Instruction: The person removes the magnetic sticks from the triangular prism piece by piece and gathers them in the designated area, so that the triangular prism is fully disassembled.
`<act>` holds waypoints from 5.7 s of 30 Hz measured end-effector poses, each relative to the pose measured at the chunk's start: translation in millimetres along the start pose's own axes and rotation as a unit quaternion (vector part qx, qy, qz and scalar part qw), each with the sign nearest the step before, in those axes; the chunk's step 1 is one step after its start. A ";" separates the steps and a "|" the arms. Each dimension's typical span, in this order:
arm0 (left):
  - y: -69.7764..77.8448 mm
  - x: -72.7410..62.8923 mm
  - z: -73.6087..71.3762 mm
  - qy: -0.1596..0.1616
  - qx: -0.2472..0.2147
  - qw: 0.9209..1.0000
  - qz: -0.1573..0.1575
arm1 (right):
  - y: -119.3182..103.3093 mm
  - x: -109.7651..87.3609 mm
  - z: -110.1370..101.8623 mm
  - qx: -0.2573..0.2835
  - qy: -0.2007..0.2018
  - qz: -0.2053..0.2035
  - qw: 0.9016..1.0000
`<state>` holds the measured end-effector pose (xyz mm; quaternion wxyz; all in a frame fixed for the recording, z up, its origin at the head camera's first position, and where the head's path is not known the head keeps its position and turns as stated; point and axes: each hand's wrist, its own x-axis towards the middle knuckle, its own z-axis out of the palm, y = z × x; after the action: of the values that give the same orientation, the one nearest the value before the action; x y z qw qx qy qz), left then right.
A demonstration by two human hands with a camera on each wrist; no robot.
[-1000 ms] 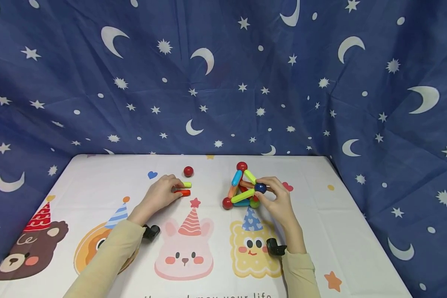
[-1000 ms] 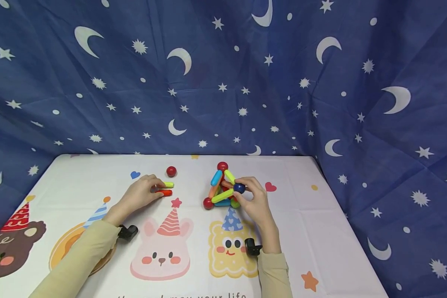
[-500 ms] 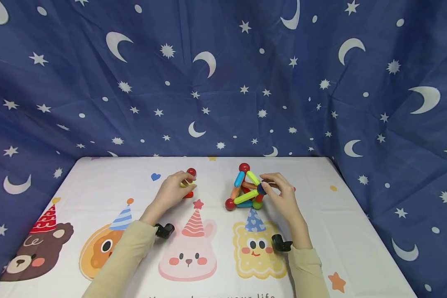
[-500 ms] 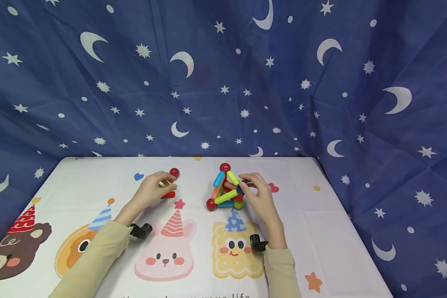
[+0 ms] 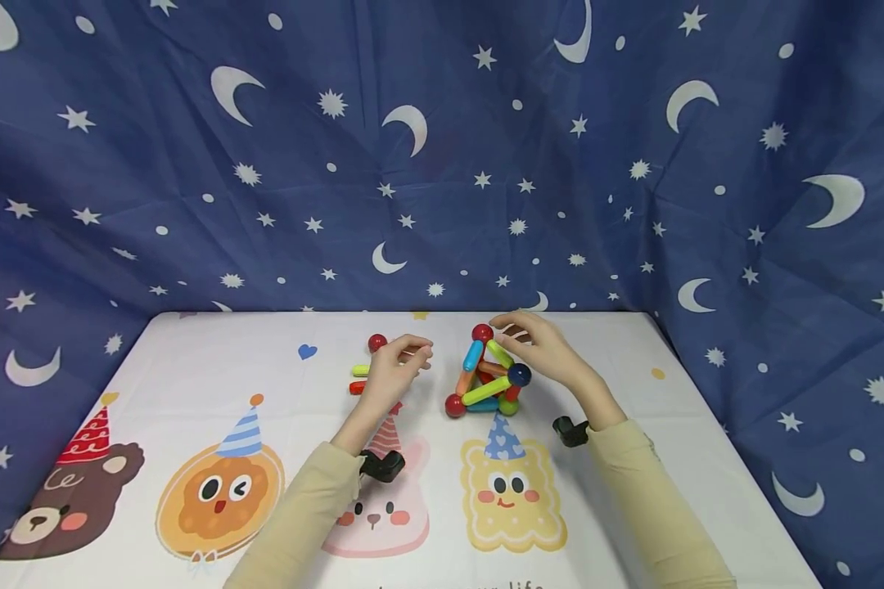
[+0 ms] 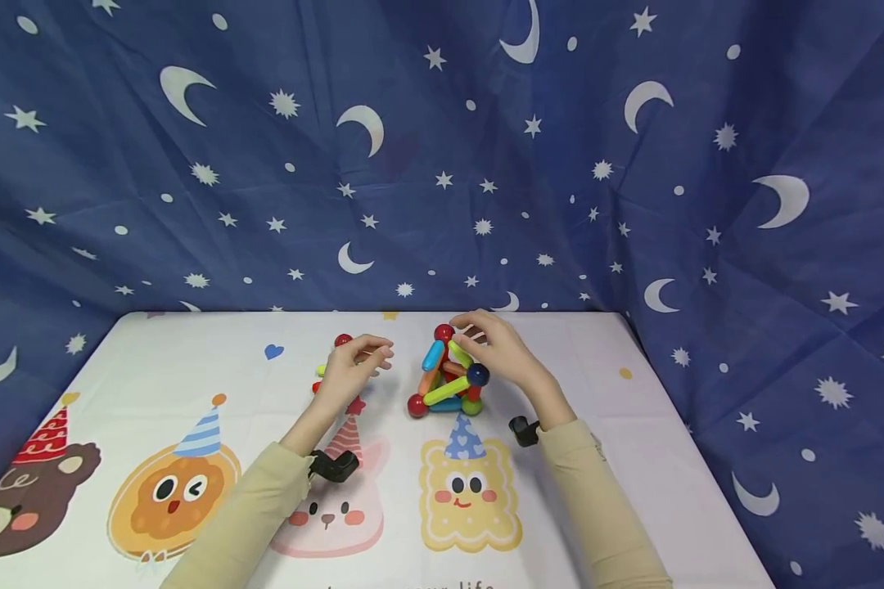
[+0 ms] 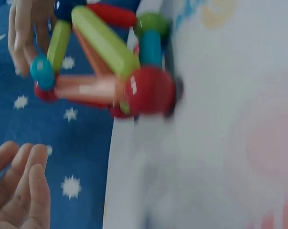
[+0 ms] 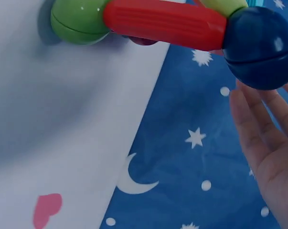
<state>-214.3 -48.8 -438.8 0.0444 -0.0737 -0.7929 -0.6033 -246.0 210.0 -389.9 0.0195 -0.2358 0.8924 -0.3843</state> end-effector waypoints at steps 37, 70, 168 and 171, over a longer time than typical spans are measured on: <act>18.5 19.2 60.6 -0.056 -0.150 0.973 -0.168 | 5.2 33.6 12.8 0.043 -0.107 0.048 0.992; -11.8 -26.9 -30.9 -0.079 0.057 0.993 -0.065 | 10.5 -3.6 4.8 0.105 -0.024 0.098 0.989; -4.2 24.1 34.4 -0.033 0.055 0.996 0.061 | 6.0 -51.6 50.4 0.140 0.195 0.149 0.959; -3.0 31.2 42.3 -0.050 0.034 0.997 0.053 | 3.0 -43.1 49.7 0.133 0.188 0.155 0.961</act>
<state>-244.7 -7.0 -447.9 0.0390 -0.1438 -0.8094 -0.5681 -198.2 196.9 -433.3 -0.0576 -0.0133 0.8463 -0.5295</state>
